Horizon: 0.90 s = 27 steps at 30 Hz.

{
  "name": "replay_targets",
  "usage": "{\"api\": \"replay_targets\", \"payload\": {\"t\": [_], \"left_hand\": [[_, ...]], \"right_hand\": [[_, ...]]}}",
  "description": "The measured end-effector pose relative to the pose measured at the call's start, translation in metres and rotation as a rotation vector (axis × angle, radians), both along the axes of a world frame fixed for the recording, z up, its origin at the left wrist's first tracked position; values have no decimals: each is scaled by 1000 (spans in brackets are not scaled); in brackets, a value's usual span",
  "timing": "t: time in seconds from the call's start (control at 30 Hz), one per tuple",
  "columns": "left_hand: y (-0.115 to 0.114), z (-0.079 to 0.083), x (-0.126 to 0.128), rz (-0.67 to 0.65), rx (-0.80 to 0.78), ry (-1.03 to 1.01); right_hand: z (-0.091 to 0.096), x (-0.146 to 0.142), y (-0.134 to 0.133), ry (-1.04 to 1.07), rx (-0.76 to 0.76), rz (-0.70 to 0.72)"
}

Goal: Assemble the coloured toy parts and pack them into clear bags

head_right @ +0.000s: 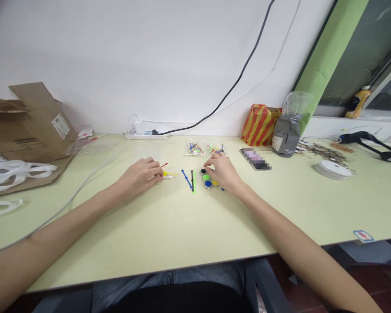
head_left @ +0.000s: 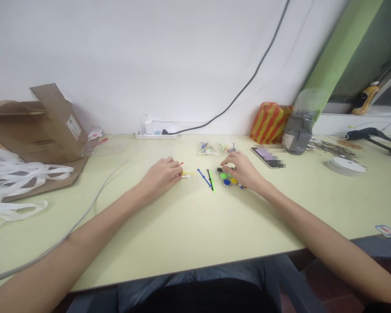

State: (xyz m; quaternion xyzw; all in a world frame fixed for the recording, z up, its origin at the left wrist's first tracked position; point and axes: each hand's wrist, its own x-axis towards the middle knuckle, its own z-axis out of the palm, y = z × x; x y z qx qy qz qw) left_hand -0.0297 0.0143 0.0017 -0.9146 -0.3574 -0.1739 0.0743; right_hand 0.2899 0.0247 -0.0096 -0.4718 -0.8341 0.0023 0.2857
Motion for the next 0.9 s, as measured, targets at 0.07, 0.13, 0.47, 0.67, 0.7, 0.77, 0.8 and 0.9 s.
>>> {"api": "replay_targets", "payload": {"t": [0.07, 0.13, 0.47, 0.67, 0.7, 0.77, 0.8, 0.9], "left_hand": [[-1, 1, 1, 7, 13, 3], [-3, 2, 3, 23, 30, -1], [-16, 1, 20, -44, 84, -95], [-17, -5, 29, -56, 48, -193], [-18, -5, 31, -47, 39, -215], [-18, -6, 34, -41, 21, -247], [-19, -7, 35, -46, 13, -258], [-21, -7, 37, -78, 8, -282]], "right_hand": [[-2, 1, 2, -16, -15, -24], [-3, -2, 3, -35, -31, -33], [-5, -18, 5, -35, -51, -14], [3, -30, -5, 159, -25, 37], [4, -35, -9, 233, -40, 80], [7, -46, -19, 357, -90, 181], [7, -52, -25, 398, -112, 225], [5, -64, -37, 463, -129, 294]]}}
